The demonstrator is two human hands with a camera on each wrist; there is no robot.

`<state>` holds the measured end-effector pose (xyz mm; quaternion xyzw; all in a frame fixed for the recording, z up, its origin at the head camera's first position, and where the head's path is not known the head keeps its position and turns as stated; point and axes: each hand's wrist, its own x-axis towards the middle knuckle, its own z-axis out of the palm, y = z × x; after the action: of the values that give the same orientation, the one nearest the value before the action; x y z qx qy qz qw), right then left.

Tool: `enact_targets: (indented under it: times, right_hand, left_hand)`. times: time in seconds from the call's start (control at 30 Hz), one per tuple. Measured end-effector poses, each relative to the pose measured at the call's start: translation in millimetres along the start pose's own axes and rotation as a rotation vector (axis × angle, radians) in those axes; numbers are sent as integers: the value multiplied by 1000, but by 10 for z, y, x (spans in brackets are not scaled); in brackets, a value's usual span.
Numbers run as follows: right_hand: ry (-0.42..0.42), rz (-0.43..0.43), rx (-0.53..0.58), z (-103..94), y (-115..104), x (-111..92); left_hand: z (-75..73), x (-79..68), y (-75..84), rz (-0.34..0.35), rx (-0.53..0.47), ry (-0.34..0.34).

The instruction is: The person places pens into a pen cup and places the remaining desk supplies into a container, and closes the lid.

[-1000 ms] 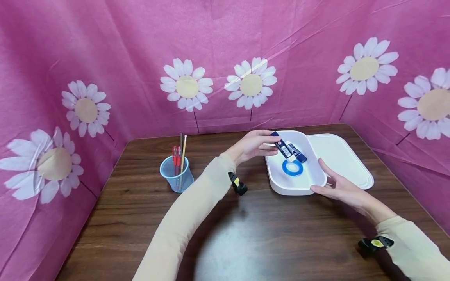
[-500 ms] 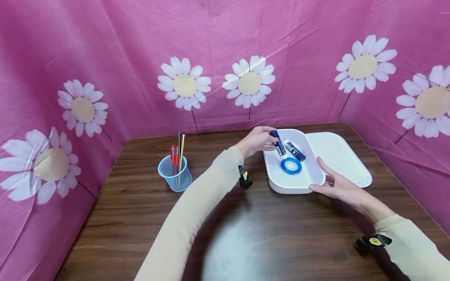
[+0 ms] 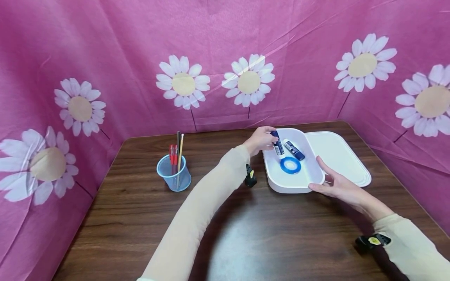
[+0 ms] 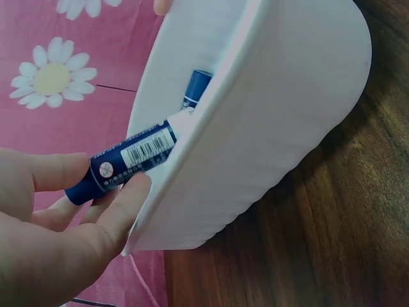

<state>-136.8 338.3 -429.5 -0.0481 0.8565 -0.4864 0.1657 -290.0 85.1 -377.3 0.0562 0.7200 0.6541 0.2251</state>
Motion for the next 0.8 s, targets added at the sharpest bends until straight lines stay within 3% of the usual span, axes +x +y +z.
enact_targets:
  times: [0.27, 0.63, 0.8]
  right_hand:
    - [2, -3, 12, 2, 11, -7]
    - [2, -17, -3, -5, 8, -14]
    - [4, -16, -20, 3, 19, -10]
  left_hand:
    - [147, 96, 10, 8, 183, 138]
    - [177, 185, -6, 12, 476, 193]
    - [188, 280, -56, 9, 524, 255]
